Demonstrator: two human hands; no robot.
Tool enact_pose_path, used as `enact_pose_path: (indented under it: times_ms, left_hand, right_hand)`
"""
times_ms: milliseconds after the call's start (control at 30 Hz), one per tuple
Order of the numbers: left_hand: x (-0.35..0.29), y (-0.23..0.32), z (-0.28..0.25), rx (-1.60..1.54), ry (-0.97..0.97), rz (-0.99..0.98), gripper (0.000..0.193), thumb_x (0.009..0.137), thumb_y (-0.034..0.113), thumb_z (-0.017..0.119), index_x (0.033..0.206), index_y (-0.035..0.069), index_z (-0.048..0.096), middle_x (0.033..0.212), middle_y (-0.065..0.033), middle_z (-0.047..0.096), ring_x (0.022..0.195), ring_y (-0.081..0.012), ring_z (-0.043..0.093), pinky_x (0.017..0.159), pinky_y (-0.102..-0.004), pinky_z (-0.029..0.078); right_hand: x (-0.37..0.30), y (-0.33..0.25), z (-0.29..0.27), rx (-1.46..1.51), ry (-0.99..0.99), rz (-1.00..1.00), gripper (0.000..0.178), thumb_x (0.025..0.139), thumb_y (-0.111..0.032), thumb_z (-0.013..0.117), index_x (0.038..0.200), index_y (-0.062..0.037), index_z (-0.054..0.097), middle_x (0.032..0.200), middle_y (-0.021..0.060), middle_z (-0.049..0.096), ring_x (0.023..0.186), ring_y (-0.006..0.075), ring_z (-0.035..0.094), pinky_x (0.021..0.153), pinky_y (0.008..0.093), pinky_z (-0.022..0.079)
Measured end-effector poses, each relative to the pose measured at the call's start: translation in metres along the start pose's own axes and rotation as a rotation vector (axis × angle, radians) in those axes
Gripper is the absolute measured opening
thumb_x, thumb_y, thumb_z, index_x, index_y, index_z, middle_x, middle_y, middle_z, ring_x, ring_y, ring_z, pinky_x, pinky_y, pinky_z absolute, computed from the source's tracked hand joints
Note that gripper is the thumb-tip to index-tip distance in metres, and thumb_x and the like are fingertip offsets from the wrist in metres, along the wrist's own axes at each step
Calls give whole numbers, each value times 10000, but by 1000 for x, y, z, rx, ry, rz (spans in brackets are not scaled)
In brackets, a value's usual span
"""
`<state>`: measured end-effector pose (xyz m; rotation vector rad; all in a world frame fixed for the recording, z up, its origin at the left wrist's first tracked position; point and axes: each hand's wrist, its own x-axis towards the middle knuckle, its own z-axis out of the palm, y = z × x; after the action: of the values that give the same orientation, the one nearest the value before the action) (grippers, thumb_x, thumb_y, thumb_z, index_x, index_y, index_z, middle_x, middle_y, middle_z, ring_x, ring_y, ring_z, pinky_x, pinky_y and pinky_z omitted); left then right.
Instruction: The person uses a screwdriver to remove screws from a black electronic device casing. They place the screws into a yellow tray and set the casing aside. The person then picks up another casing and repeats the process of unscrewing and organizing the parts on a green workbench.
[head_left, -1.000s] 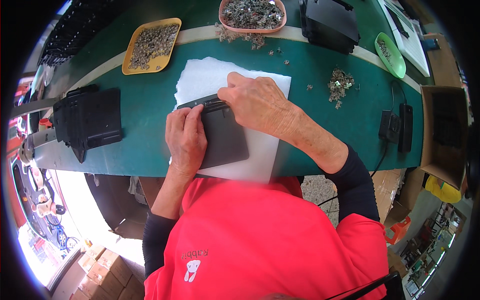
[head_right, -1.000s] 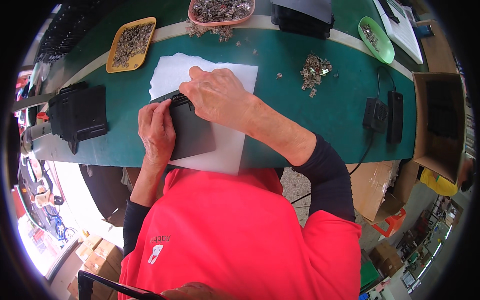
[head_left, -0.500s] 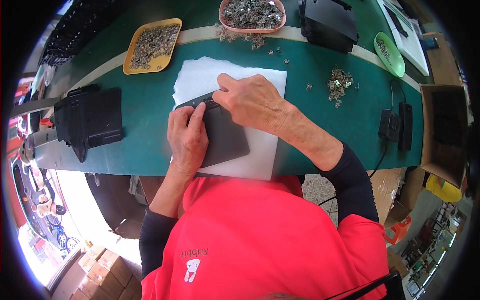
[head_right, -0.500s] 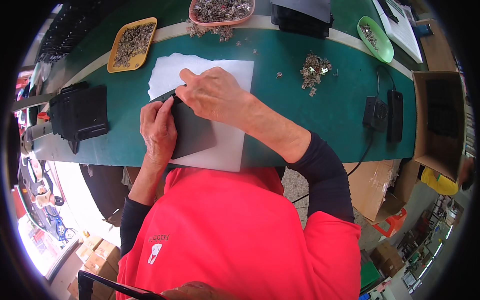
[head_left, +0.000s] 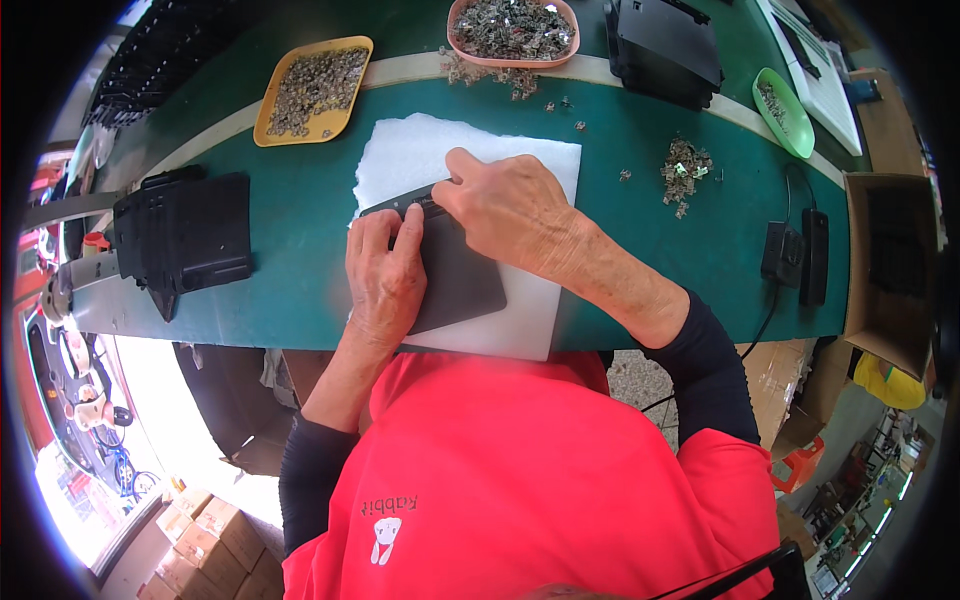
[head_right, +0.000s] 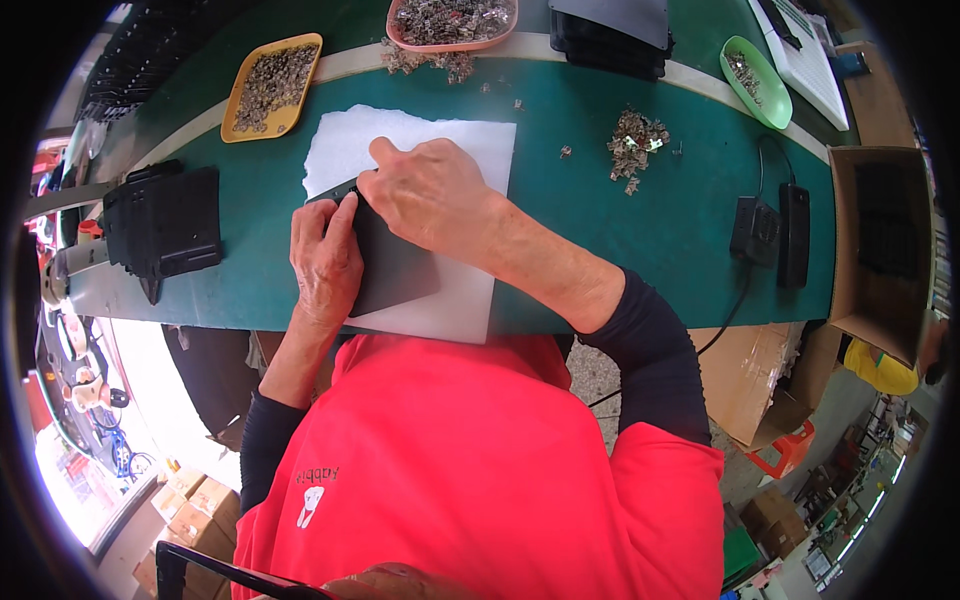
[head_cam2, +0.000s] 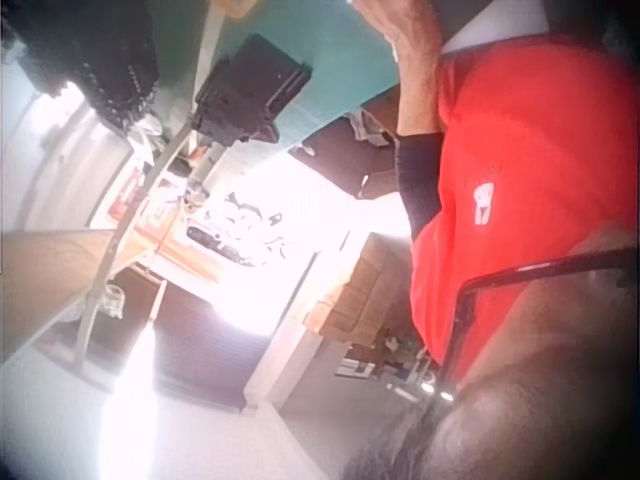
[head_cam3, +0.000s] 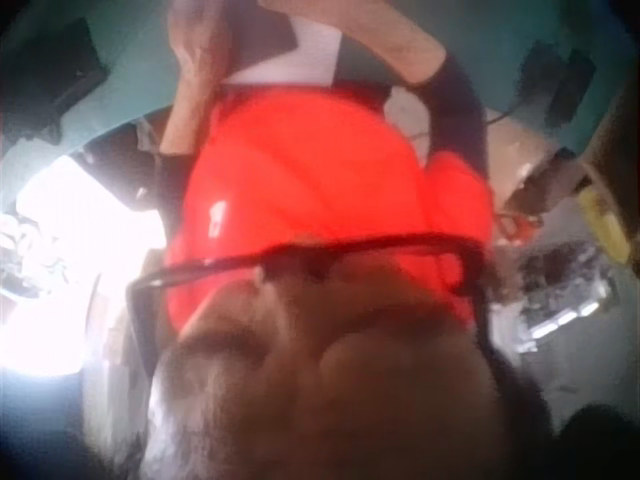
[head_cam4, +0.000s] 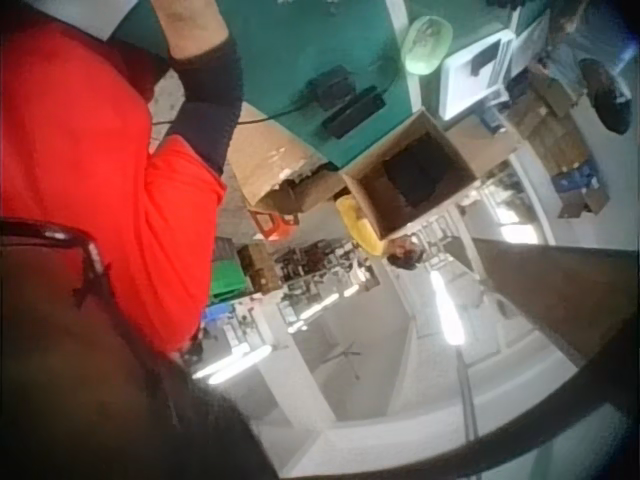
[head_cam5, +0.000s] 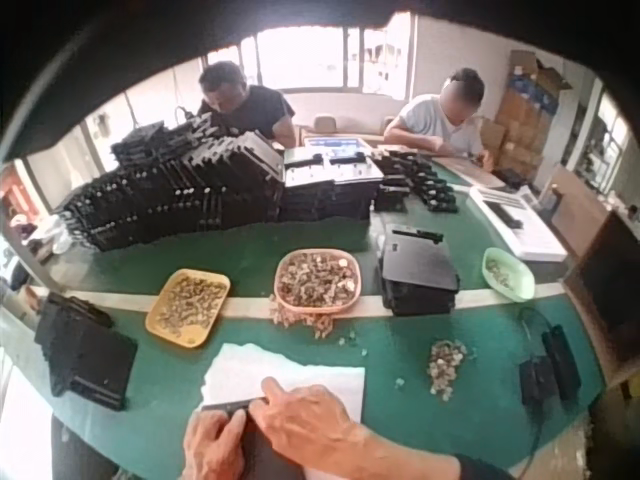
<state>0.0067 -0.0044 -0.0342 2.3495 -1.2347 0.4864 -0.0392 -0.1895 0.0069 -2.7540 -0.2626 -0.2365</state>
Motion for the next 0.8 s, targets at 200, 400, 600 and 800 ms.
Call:
enact_pose_path:
  times_ms: [200, 400, 600, 800]
  left_hand:
    - [4, 2, -2, -4, 50, -22, 366, 730, -104, 634, 1055, 62, 666, 892, -95, 578, 843, -281, 568, 726, -381, 486]
    - [-4, 0, -5, -154, 232, -209, 200, 814, -10, 696, 1008, 27, 664, 858, -72, 643, 790, -223, 620, 702, -335, 499]
    - [-9, -8, -27, -838, 217, -831, 148, 900, 38, 662, 1027, -39, 658, 879, -55, 687, 767, -100, 657, 686, -229, 540]
    - [-4, -7, -45, -1010, 147, -967, 178, 897, 10, 653, 1051, -78, 635, 931, -106, 672, 851, -170, 693, 761, -242, 571]
  right_hand:
    - [-1, 11, 3, -23, 39, -104, 44, 724, -70, 643, 763, -55, 628, 844, 92, 551, 679, 286, 648, 580, 369, 523]
    - [-1, 8, -6, 127, -32, 121, 61, 806, -65, 602, 849, -37, 636, 894, 132, 585, 748, 352, 642, 661, 434, 525]
    - [-7, 14, -4, 165, -48, 124, 111, 843, -96, 564, 896, -45, 649, 912, 157, 615, 790, 363, 649, 700, 448, 526]
    - [-7, 13, -4, 184, -52, 179, 142, 853, -113, 541, 906, -29, 644, 877, 184, 623, 808, 372, 648, 721, 457, 524]
